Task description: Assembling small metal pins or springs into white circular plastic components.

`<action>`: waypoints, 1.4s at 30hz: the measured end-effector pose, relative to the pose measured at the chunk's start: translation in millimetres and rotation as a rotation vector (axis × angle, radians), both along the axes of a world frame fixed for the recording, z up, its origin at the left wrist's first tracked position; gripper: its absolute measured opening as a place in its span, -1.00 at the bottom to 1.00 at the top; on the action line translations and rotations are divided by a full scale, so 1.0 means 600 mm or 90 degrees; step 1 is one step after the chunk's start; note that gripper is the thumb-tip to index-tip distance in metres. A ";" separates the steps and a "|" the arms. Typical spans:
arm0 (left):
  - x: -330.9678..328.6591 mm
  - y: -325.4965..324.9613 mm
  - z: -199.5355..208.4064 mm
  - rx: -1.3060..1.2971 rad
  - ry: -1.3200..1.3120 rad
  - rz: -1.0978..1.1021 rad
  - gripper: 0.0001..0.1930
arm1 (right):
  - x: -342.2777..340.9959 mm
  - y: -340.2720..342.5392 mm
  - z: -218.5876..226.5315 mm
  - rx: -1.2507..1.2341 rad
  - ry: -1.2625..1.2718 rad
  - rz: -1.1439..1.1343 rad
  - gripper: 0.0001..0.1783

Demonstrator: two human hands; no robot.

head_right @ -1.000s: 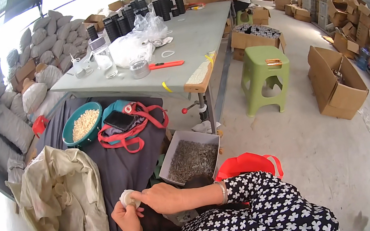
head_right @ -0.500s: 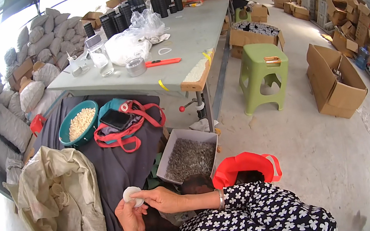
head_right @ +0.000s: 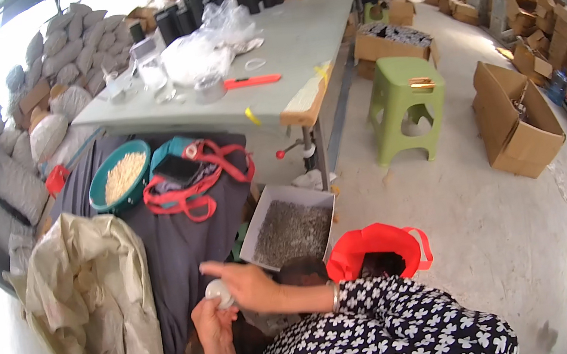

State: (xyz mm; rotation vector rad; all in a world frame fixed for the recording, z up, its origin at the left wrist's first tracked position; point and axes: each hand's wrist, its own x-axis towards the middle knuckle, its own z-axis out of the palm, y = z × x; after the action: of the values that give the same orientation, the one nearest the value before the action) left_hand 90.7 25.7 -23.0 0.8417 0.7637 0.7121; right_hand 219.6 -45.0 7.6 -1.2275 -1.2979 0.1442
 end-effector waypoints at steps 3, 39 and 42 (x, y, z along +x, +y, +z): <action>0.009 -0.006 0.012 0.019 -0.013 -0.037 -0.78 | 0.058 0.000 -0.004 -0.147 0.197 0.010 -0.55; -0.041 0.031 -0.146 -0.011 -0.013 -0.062 -0.79 | 0.335 0.015 -0.319 -0.751 -0.134 -0.286 -0.59; -0.047 0.032 -0.147 -0.008 -0.006 -0.054 -0.79 | 0.288 0.019 -0.267 -0.654 -0.114 -0.280 -0.51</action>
State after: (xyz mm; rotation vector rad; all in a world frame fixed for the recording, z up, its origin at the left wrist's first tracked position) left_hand 62.7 45.0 -110.9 0.8543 0.7195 0.6338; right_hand 392.4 -33.8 -152.7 -2.4144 -1.0668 0.4207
